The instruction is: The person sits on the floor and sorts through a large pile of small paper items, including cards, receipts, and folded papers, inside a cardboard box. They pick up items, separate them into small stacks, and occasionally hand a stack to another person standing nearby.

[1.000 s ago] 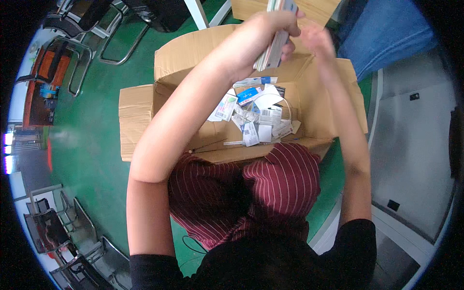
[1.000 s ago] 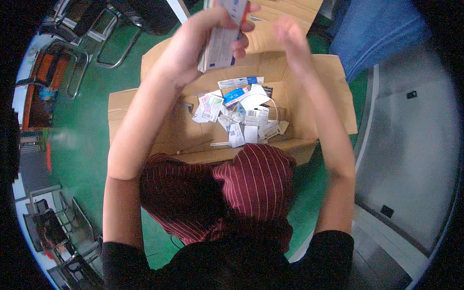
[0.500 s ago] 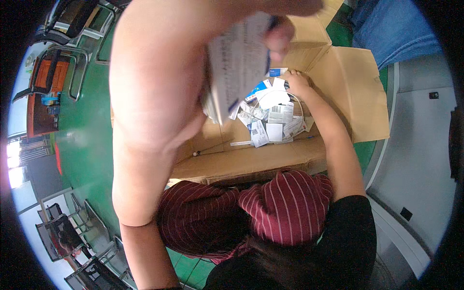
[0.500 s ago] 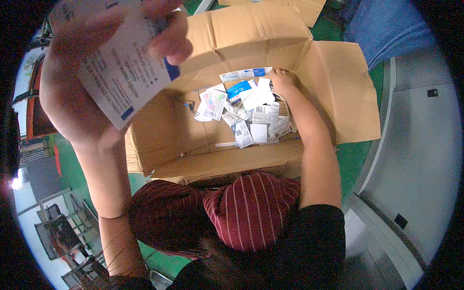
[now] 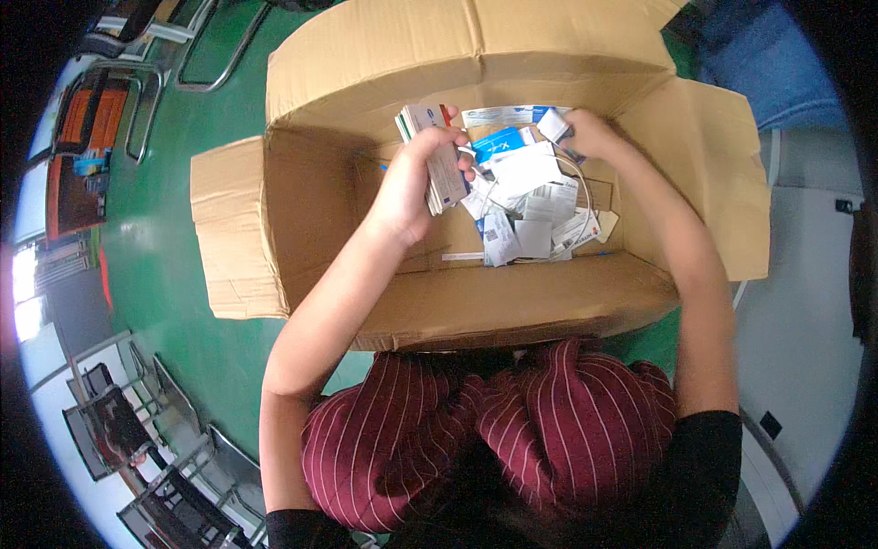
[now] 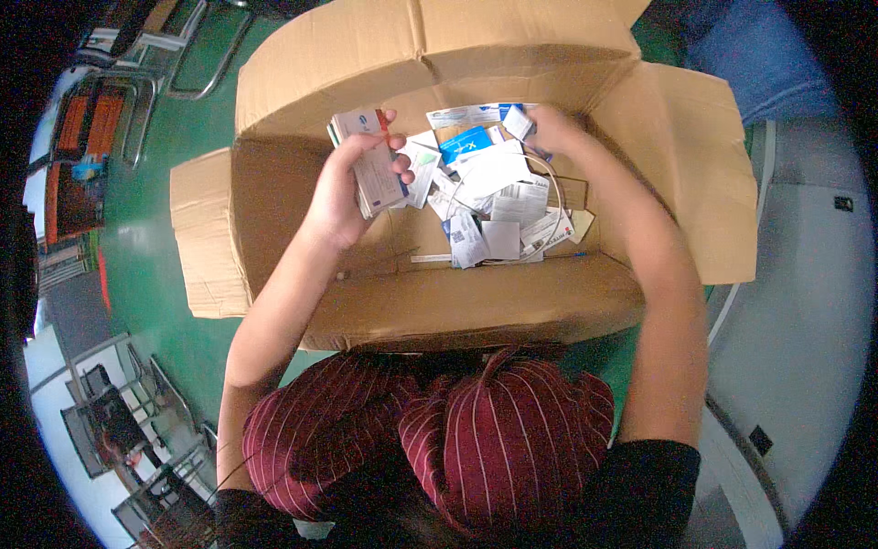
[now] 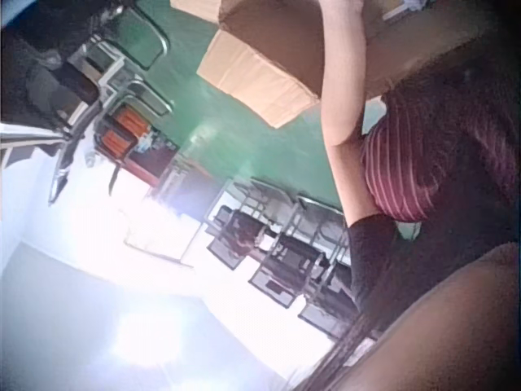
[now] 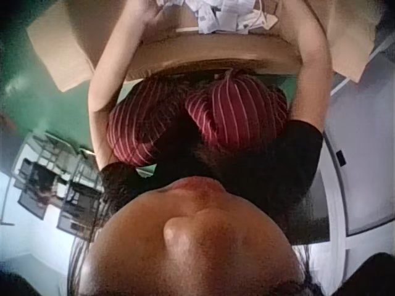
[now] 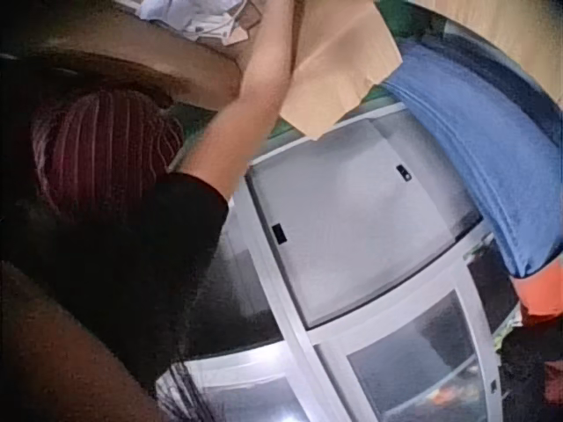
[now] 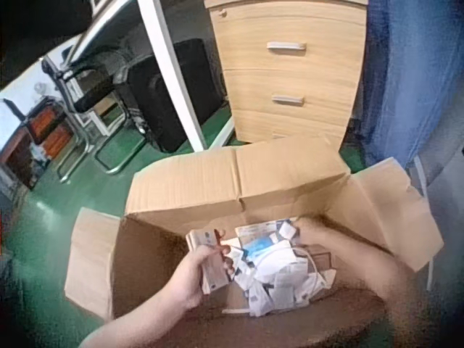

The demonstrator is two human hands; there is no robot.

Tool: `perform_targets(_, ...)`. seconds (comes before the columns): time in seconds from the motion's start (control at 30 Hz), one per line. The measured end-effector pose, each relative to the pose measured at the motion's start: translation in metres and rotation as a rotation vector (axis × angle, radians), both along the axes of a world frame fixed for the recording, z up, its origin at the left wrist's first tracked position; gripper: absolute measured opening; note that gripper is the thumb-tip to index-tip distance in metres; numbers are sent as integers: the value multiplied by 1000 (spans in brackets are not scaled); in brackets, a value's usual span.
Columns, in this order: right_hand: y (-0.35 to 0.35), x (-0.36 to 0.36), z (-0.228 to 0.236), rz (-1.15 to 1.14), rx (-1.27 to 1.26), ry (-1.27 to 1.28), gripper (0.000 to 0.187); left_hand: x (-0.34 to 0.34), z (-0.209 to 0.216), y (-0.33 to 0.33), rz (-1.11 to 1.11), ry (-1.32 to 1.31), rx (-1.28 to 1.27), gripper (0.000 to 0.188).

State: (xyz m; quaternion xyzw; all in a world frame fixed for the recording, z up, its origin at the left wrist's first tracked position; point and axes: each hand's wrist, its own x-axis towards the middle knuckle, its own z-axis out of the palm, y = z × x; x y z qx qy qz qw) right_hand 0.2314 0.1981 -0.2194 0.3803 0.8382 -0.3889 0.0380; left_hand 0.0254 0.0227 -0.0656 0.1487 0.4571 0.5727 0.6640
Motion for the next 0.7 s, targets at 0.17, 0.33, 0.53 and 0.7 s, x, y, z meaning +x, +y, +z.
perform_targets(0.17,-63,-58,93,-382,-539,753,31,-5,-38,-19,-26,90,117,48)
perform_targets(0.33,-117,-92,95,-246,-565,858,34,5,-44,-30,48,-219,135,43)
perform_targets(0.53,-144,-85,102,-72,331,537,46,3,-46,-32,113,-171,3,37)
perform_targets(0.7,-141,-86,98,71,47,739,47,-14,-46,-38,160,-361,-62,37)
